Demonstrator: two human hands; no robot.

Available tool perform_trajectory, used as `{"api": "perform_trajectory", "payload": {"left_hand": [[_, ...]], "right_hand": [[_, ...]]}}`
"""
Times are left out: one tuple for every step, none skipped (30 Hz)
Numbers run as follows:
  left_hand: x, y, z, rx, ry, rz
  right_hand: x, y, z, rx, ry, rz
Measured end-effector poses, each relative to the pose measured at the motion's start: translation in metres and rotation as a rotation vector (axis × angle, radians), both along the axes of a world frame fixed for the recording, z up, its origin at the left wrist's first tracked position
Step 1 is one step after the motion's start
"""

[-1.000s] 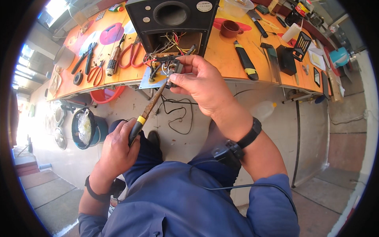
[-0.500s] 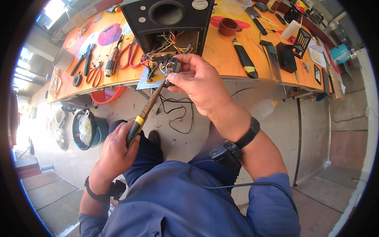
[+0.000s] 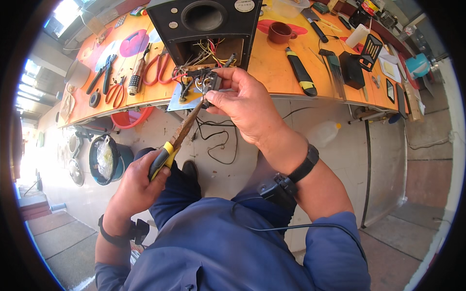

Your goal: The person uses pliers to strip and adjust wires on a small electronic component, then uses a soldering iron to solder connections. The person inspects the component and continues to manipulate wires and solder joints.

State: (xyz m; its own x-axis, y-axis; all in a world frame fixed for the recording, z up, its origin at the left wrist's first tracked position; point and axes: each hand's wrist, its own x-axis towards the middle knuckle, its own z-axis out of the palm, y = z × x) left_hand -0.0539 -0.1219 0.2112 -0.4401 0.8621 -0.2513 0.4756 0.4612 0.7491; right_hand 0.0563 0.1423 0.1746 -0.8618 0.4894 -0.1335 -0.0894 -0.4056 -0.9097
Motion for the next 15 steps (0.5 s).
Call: {"api": "perform_trajectory", "payload": {"left_hand": [[-0.001,0.001,0.000,-0.003,-0.016,-0.003],[-0.003,0.002,0.001,-0.006,-0.032,-0.006],[-0.004,0.003,0.002,-0.034,-0.044,0.002],[-0.005,0.003,0.003,-0.013,-0.084,-0.023],[-0.006,0.004,0.006,-0.019,-0.120,-0.035],[-0.007,0.004,0.009,-0.024,-0.155,-0.047],[-0.008,0.004,0.012,-0.063,-0.223,-0.018],[-0.009,0.003,0.016,-0.102,-0.292,0.012],[-0.010,0.003,0.020,-0.114,-0.367,0.038],[-0.011,0.004,0.023,-0.164,-0.393,0.056],[-0.012,0.004,0.025,-0.188,-0.425,0.073],[-0.013,0.004,0.027,-0.199,-0.458,0.090],[-0.014,0.004,0.029,-0.210,-0.459,0.089],[-0.014,0.004,0.030,-0.209,-0.461,0.089],[-0.014,0.004,0.031,-0.209,-0.464,0.088]], "right_hand": [[0.000,0.000,0.000,-0.003,-0.001,-0.001],[0.000,0.000,0.000,-0.005,-0.002,-0.002],[0.000,0.001,0.001,-0.006,-0.001,-0.002],[0.000,0.001,0.001,-0.007,0.001,-0.001],[0.000,0.002,0.002,-0.008,-0.006,-0.005],[-0.001,0.002,0.002,-0.002,0.005,-0.001],[0.000,0.002,0.002,0.003,0.007,-0.002],[0.000,0.001,0.002,0.008,0.018,0.001],[0.000,0.001,0.002,0.007,0.009,0.000],[0.000,0.001,0.002,0.005,0.011,0.003],[0.000,0.000,0.001,0.001,0.011,0.006],[-0.001,0.000,0.001,0.005,0.012,0.007],[0.000,0.000,0.001,0.007,0.010,0.008],[0.000,0.000,0.000,0.008,0.002,0.005],[0.000,0.000,0.000,0.011,0.008,0.008]]}}
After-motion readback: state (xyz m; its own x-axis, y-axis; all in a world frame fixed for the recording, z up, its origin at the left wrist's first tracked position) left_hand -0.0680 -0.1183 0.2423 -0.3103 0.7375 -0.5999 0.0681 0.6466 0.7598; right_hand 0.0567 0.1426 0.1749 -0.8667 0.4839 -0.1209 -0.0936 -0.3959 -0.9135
